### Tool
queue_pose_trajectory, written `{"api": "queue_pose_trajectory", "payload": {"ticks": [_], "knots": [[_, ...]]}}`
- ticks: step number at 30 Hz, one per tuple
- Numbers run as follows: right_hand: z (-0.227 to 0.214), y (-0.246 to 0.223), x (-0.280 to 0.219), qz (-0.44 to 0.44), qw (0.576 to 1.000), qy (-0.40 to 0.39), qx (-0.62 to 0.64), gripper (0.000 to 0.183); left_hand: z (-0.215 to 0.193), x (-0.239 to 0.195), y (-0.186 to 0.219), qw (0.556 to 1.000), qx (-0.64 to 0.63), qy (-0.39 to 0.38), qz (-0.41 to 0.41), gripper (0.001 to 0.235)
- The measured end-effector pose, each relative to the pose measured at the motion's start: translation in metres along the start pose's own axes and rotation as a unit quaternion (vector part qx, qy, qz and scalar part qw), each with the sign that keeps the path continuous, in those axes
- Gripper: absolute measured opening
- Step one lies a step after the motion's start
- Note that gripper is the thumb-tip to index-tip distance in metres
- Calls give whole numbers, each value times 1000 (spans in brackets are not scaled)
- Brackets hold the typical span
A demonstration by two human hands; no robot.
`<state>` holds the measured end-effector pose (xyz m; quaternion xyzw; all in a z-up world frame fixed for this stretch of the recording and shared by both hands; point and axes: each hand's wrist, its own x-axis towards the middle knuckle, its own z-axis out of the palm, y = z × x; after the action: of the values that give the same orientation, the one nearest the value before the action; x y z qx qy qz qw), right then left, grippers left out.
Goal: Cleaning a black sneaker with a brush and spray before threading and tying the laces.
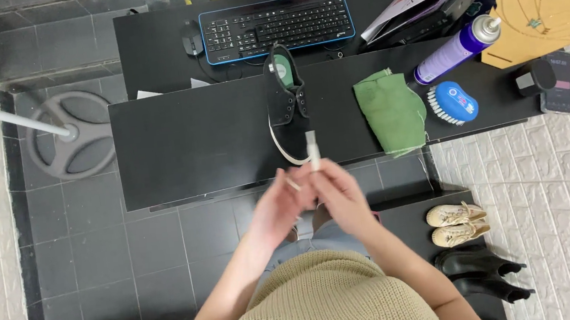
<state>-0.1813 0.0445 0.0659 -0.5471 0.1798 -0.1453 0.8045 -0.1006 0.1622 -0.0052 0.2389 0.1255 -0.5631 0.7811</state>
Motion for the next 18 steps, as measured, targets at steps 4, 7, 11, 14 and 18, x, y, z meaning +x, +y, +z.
{"api": "queue_pose_trajectory", "payload": {"ticks": [4, 7, 11, 14, 18], "knots": [[-62, -16, -5, -29, 994, 103, -26, 21, -78, -2, 44, 979, -129, 102, 118, 18], [-122, -36, -3, -87, 970, 228, -20, 13, -118, -37, 84, 962, -149, 150, 170, 16], [-192, -47, -11, -107, 944, 313, -14, 25, -188, -85, 127, 942, -218, 121, 226, 29], [-205, -45, -19, -68, 943, 325, -25, 22, -198, -110, 140, 942, -182, 145, 241, 36], [-220, -20, -22, -48, 937, 344, -44, 20, -154, -124, 140, 910, 162, 309, 223, 40]]}}
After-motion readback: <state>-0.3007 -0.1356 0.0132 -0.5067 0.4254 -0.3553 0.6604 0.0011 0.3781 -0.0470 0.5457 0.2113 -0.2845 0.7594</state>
